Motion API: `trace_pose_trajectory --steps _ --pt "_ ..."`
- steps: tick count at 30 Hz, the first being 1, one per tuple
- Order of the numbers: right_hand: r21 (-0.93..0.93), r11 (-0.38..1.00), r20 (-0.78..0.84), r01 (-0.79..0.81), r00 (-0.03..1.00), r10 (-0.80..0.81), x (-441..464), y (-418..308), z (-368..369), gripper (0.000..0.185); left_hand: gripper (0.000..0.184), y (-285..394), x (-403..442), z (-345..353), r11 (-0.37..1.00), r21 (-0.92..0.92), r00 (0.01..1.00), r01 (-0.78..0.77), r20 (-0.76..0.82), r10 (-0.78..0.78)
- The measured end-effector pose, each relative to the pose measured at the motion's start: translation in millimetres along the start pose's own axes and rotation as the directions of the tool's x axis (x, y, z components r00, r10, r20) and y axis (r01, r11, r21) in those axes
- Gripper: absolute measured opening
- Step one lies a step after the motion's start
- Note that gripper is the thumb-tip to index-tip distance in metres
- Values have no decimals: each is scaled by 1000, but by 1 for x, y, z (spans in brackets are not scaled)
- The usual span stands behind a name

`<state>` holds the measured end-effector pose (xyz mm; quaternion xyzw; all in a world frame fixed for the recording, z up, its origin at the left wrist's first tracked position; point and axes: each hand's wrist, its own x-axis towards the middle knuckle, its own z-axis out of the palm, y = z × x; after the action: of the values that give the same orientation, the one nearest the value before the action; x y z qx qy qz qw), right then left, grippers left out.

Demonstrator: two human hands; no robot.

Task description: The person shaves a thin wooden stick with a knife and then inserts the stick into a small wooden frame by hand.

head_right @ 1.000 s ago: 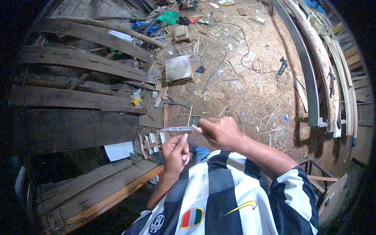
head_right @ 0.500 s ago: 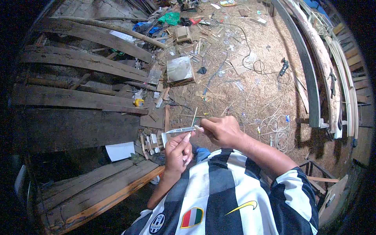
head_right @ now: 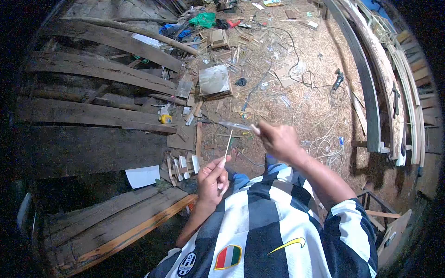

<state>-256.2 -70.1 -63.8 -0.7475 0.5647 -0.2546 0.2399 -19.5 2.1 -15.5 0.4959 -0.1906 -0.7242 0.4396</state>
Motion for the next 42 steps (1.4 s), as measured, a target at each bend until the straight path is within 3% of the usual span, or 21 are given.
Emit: trace_pose_trajectory --steps 1,2,6,14,16,17,19,21,23,27,29,35,38,39,41,42 --pt "59 997 -58 58 997 -54 -2 -6 -1 28 22 -1 1 2 1000 -2 1000 4 4 -4" --pt "54 997 61 56 996 -59 -4 -13 -2 24 23 -2 1 3 999 33 1000 -14 -6 14" --pt "104 978 117 179 975 -191 -14 -42 3 21 22 -6 3 4 990 126 997 -57 -41 62" --pt "90 974 94 210 971 -218 -8 -37 6 20 22 -6 3 3 971 210 991 -113 -45 125" --pt "-10 996 63 90 994 -89 -3 -19 14 19 22 -7 3 2 972 205 991 -111 -56 125" --pt "32 996 -9 86 996 -86 1 -3 16 20 24 -8 0 0 970 215 991 -113 -43 125" --pt "-73 995 44 -63 997 66 9 7 8 23 25 -7 -3 -1 967 227 991 -117 -33 128" --pt "-37 997 42 -65 997 67 7 1 0 19 26 -5 -5 3 976 211 996 -60 -47 71" --pt "124 992 -52 40 998 -34 -1 -15 -1 16 26 -7 -2 4 976 211 997 -50 -48 62" --pt "100 981 124 167 976 -179 -14 -36 3 20 26 -7 -1 6 981 187 996 -46 -61 59" --pt "109 978 114 178 975 -190 -15 -37 3 22 26 -7 -1 6 982 187 997 -37 -57 49" --pt "19 995 80 99 992 -100 -4 -7 12 24 24 -8 3 4 982 178 997 -66 -37 73" --pt "-49 995 38 -90 995 91 4 15 10 31 24 -7 -4 6 987 157 999 -39 -22 43" --pt "-46 995 38 -88 995 90 6 14 6 31 24 -10 -4 5 987 158 999 -24 -20 28" --pt "19 985 98 -170 981 168 6 10 -2 34 25 -12 -4 4 987 159 1000 -3 -21 6" --pt "175 972 72 -157 987 146 5 7 -1 36 25 -13 -4 3 995 100 1000 23 4 -24"
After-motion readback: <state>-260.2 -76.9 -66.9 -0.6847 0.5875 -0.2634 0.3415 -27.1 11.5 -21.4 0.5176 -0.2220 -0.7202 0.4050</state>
